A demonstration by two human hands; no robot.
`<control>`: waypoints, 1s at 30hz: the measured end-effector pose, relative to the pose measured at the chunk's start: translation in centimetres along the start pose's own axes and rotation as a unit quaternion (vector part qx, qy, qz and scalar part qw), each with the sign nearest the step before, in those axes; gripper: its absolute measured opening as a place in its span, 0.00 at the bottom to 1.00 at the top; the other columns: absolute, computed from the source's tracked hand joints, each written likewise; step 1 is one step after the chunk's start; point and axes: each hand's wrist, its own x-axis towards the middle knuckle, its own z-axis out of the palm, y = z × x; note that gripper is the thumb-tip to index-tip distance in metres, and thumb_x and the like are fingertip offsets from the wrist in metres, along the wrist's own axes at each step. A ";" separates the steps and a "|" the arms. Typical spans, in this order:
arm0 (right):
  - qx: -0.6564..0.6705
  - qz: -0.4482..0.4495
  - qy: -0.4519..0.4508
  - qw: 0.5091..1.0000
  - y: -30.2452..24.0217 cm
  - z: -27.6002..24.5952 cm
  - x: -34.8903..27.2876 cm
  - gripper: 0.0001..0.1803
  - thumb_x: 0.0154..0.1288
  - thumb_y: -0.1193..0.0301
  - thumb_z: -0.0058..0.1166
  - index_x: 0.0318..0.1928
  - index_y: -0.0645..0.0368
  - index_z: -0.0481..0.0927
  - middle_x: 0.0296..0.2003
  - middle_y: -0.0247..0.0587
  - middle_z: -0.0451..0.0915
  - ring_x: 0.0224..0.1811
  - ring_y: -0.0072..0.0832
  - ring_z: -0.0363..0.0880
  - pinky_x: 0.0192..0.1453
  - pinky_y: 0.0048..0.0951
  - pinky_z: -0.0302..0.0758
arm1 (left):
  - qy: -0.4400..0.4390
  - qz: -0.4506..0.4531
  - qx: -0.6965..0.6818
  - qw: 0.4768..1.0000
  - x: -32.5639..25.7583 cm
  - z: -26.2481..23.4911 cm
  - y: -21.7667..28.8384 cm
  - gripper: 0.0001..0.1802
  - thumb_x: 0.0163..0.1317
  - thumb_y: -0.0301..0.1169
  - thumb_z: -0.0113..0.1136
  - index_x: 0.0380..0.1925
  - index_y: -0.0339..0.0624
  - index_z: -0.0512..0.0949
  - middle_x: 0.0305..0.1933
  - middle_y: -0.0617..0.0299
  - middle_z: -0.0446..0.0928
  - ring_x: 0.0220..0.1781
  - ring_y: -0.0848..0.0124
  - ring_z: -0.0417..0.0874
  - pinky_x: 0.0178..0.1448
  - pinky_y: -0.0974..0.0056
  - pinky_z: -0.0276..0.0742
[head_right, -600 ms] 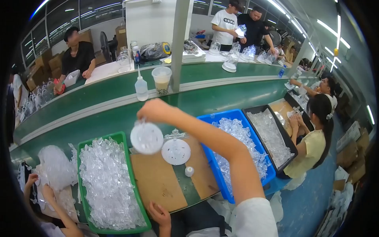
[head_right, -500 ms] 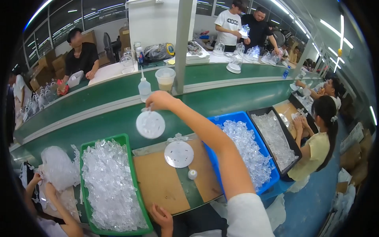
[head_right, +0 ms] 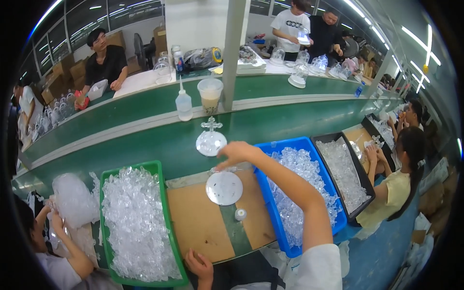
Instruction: Assembling decorative plastic items by applying glue to a base and attaching clear plastic components.
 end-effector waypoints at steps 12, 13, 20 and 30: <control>0.048 -0.255 -0.047 0.965 -10.2 2.8 -2.9 0.15 0.52 0.67 0.60 0.43 0.46 0.81 0.36 0.41 0.82 0.39 0.40 0.80 0.42 0.37 0.77 | -0.170 0.090 0.004 0.981 3.9 -2.2 2.8 0.28 0.58 0.31 0.53 0.61 0.40 0.65 0.64 0.41 0.59 0.65 0.44 0.62 0.64 0.46 0.60; 0.044 -0.282 -0.074 0.956 -11.5 2.6 -3.0 0.17 0.52 0.68 0.59 0.45 0.46 0.81 0.38 0.41 0.82 0.40 0.40 0.80 0.43 0.37 0.77 | -0.167 0.085 0.009 0.982 4.5 -2.1 2.9 0.28 0.58 0.31 0.53 0.61 0.40 0.65 0.64 0.41 0.59 0.65 0.44 0.62 0.64 0.46 0.60; -0.007 -0.234 0.148 0.961 -15.6 0.7 7.4 0.12 0.53 0.69 0.55 0.40 0.54 0.81 0.35 0.42 0.81 0.41 0.42 0.79 0.44 0.41 0.76 | -0.226 0.093 0.059 0.968 4.9 -0.9 2.7 0.29 0.60 0.42 0.53 0.62 0.45 0.66 0.69 0.42 0.55 0.70 0.43 0.54 0.68 0.41 0.50; -0.115 -0.138 0.181 0.967 -16.7 1.9 10.5 0.15 0.49 0.62 0.58 0.37 0.54 0.81 0.28 0.43 0.81 0.37 0.39 0.81 0.38 0.37 0.76 | -0.194 0.085 -0.022 0.977 3.2 -1.8 3.1 0.29 0.59 0.35 0.55 0.61 0.41 0.66 0.66 0.41 0.58 0.68 0.44 0.58 0.67 0.48 0.56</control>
